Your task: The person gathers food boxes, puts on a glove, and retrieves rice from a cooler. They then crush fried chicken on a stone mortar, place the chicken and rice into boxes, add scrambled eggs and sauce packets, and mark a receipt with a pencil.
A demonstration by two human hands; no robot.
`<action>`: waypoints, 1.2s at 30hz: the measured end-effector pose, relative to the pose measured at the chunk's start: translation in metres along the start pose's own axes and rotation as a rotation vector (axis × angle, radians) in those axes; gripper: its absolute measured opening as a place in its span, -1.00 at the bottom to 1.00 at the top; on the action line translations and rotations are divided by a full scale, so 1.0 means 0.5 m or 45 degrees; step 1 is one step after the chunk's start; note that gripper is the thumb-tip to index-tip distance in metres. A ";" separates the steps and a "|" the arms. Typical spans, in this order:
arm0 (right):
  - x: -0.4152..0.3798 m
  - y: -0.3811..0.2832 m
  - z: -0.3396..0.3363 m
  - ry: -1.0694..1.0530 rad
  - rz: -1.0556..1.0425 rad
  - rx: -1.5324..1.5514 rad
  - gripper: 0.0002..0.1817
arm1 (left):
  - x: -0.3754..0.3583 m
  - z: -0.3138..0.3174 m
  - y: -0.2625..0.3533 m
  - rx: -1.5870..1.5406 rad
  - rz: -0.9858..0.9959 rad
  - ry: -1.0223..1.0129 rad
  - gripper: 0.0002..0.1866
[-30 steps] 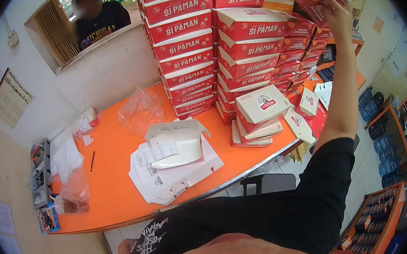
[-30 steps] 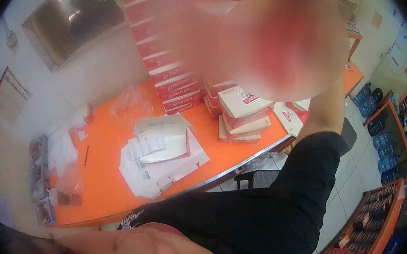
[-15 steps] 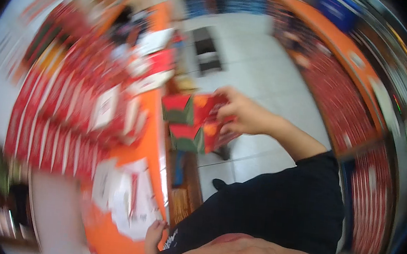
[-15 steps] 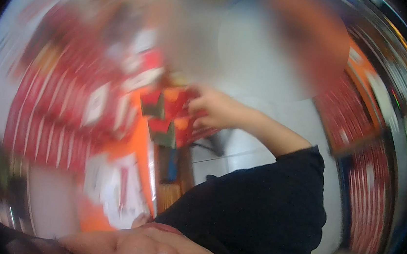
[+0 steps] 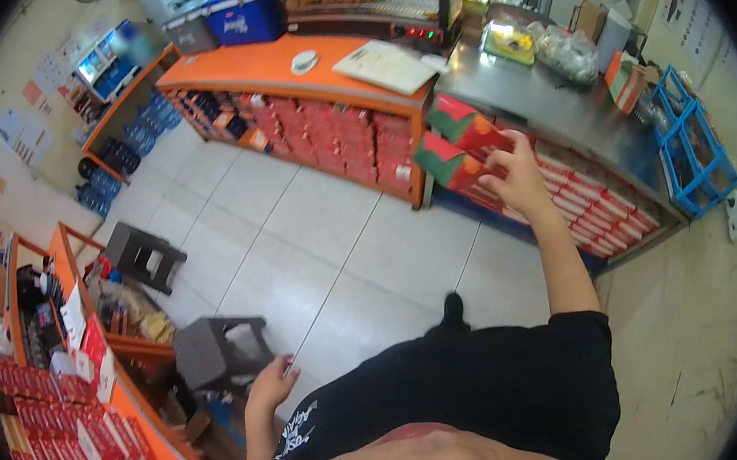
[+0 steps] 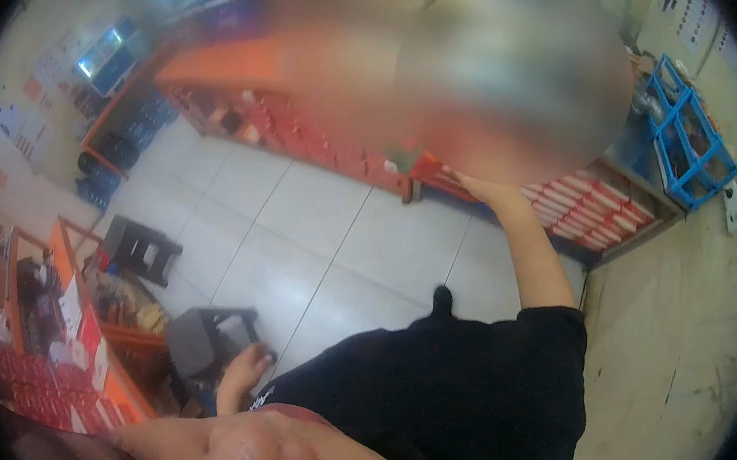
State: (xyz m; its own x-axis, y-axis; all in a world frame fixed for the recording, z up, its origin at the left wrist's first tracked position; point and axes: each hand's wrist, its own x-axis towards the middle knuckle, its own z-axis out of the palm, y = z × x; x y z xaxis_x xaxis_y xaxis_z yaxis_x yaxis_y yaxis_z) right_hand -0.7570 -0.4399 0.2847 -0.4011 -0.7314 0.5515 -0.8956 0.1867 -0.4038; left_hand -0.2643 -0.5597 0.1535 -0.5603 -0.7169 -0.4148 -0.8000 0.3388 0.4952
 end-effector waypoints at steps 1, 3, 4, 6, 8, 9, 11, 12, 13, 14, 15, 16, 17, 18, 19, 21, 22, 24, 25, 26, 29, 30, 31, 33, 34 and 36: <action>0.029 0.078 -0.018 0.099 0.053 -0.062 -0.75 | 0.055 0.016 0.046 -0.009 0.028 0.030 -0.53; 0.109 0.240 -0.048 0.181 0.060 -0.232 -0.74 | 0.171 0.074 0.131 0.099 -0.131 -0.271 -0.48; 0.132 0.315 -0.044 0.219 0.132 -0.367 -0.73 | 0.259 0.158 0.111 0.048 -0.070 -0.347 -0.46; 0.203 0.468 -0.044 0.245 0.153 -0.376 -0.74 | 0.415 0.224 0.195 0.006 0.121 -0.452 -0.45; 0.244 0.622 -0.005 0.271 0.162 -0.505 -0.76 | 0.493 0.215 0.401 0.172 0.387 -0.485 -0.46; 0.274 0.677 0.006 0.265 0.155 -0.520 -0.76 | 0.525 0.207 0.503 0.313 0.546 -0.473 -0.47; 0.284 0.751 0.043 0.236 0.086 -0.663 -0.78 | 0.586 0.184 0.643 0.211 0.707 -0.405 -0.51; 0.285 0.771 0.067 0.154 0.019 -0.604 -0.81 | 0.599 0.157 0.699 0.121 0.758 -0.339 -0.53; 0.294 0.780 0.096 0.085 -0.049 -0.536 -0.84 | 0.612 0.127 0.747 0.039 0.803 -0.260 -0.55; 0.300 0.798 0.138 -0.093 0.043 -0.454 -0.85 | 0.636 0.113 0.786 0.002 0.835 -0.186 -0.56; 0.301 0.807 0.180 -0.267 0.141 -0.367 -0.85 | 0.664 0.100 0.818 -0.026 0.868 -0.115 -0.57; 0.306 0.802 0.210 -0.220 0.070 -0.344 -0.83 | 0.700 0.093 0.854 -0.005 0.929 -0.082 -0.57; 0.311 0.797 0.231 -0.169 0.011 -0.338 -0.82 | 0.743 0.095 0.898 0.010 1.009 -0.059 -0.57; 0.317 0.793 0.248 -0.137 -0.009 -0.234 -0.80 | 0.801 0.108 0.943 -0.007 1.129 0.045 -0.57; 0.324 0.789 0.259 -0.096 -0.024 -0.143 -0.79 | 0.862 0.124 0.990 -0.030 1.263 0.148 -0.57; 0.356 0.758 0.214 -0.092 0.049 -0.034 -0.79 | 0.968 0.149 1.103 -0.008 1.332 0.287 -0.53; 0.376 0.766 0.187 -0.090 0.065 0.099 -0.79 | 1.019 0.169 1.134 -0.023 1.381 0.264 -0.53; 0.422 0.876 0.138 -0.009 0.133 -0.089 -0.79 | 1.120 0.204 1.199 0.379 1.614 0.362 -0.45; 0.449 0.944 0.104 0.051 0.174 -0.227 -0.78 | 1.142 0.201 1.234 0.354 1.661 0.365 -0.45; 0.466 1.008 0.063 -0.048 0.372 -0.382 -0.72 | 1.149 0.187 1.256 0.527 1.523 0.120 -0.40; 0.464 1.192 -0.019 -0.154 0.486 -0.447 -0.45 | 1.160 0.147 1.316 0.809 1.465 -0.130 -0.30; 0.472 1.198 -0.038 -0.151 0.506 -0.474 -0.45 | 1.168 0.147 1.327 0.909 1.509 -0.131 -0.25; 0.476 1.181 -0.055 -0.463 0.590 -0.622 -0.28 | 1.186 0.155 1.332 0.896 1.537 -0.136 -0.25; 0.478 1.235 -0.049 -0.912 0.767 -0.629 0.11 | 1.223 0.169 1.334 1.022 1.888 -0.098 -0.30; 0.480 1.237 -0.050 -0.932 0.805 -0.579 0.09 | 1.220 0.163 1.350 1.026 1.912 -0.117 -0.30; 0.431 1.203 -0.047 -0.960 0.891 -0.505 0.07 | 1.190 0.140 1.374 0.992 1.571 -0.923 -0.22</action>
State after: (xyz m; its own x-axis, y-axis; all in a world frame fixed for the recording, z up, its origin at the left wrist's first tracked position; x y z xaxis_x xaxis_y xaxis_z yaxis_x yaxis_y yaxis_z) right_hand -1.3865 -0.4698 0.1781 -0.7445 -0.5691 -0.3490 -0.5684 0.8146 -0.1156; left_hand -1.1623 -0.7108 0.1934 -0.7047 0.5525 -0.4452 0.4030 0.8281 0.3898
